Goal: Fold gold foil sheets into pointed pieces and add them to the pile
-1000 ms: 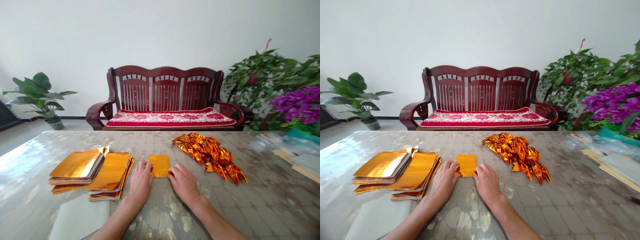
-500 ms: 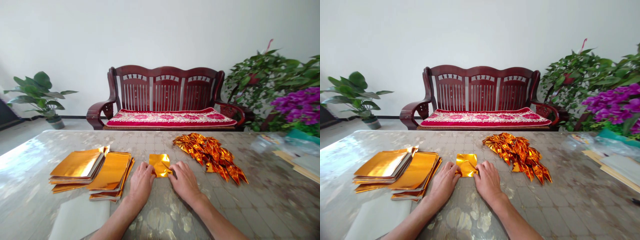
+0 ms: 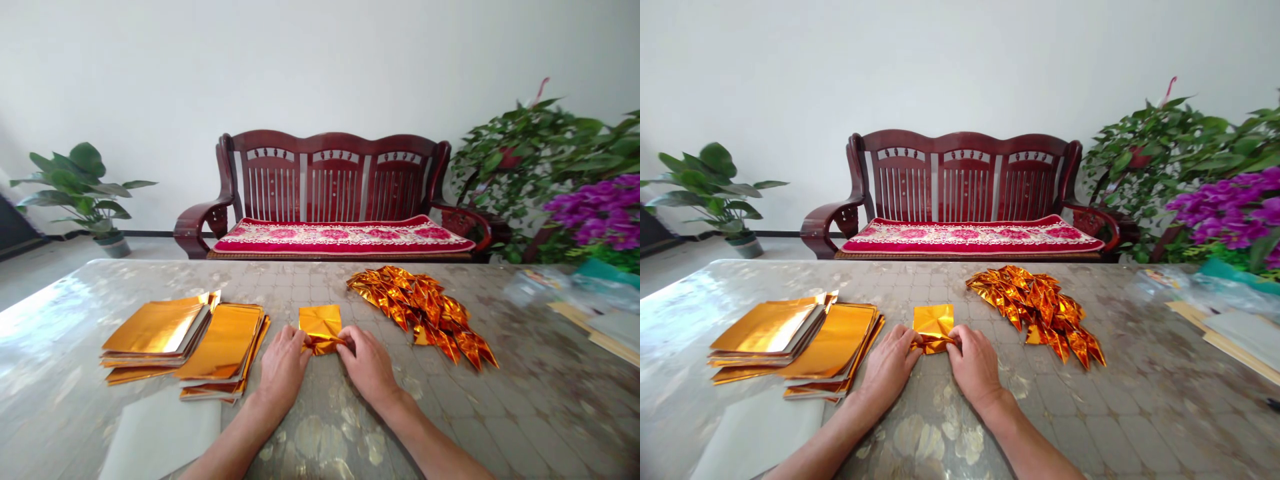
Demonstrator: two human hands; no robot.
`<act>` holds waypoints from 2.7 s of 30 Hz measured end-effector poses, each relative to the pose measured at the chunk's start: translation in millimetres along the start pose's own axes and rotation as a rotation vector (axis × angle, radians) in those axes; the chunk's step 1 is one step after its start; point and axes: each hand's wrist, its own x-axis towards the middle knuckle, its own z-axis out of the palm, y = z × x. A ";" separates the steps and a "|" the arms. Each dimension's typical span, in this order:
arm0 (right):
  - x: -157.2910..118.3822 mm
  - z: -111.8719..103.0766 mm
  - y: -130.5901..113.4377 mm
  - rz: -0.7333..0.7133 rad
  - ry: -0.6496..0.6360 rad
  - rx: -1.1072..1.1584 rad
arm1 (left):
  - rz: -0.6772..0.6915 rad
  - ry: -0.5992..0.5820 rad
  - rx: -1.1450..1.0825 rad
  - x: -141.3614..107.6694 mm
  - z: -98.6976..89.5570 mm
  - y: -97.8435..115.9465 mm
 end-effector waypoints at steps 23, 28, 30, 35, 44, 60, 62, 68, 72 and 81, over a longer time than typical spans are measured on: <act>-15.5 -16.3 -23.6 -0.559 0.333 -0.177 | 0.300 0.291 0.104 -19.3 -12.7 17.1; -11.4 -13.4 -21.2 -0.478 0.300 -0.075 | 0.266 0.416 -0.165 -14.6 -9.4 12.4; -8.9 -12.6 -18.3 -0.414 0.285 -0.064 | 0.240 0.443 -0.340 -11.8 -5.3 10.9; -5.5 -12.9 -15.4 -0.357 0.242 -0.075 | 0.194 0.465 -0.641 -5.0 1.5 10.8; -6.0 -12.8 -17.4 -0.409 0.263 -0.073 | 0.097 0.371 -0.810 -2.6 10.5 9.9; -4.3 -8.1 -5.9 -0.434 0.034 -0.261 | 0.354 0.108 0.074 -5.6 0.8 2.1; -3.8 -6.5 -1.8 -0.421 -0.009 -0.213 | 0.323 0.099 0.076 -3.9 2.1 -0.4; 0.4 -7.6 7.0 -0.354 -0.146 -0.146 | 0.248 0.019 0.049 -3.7 -1.7 -8.1; 5.5 -12.9 8.9 -0.292 -0.200 -0.132 | 0.228 0.003 0.041 -3.1 -2.8 -10.3; 12.5 -20.9 11.0 -0.168 -0.283 -0.104 | 0.083 -0.016 -0.116 5.1 1.7 -15.1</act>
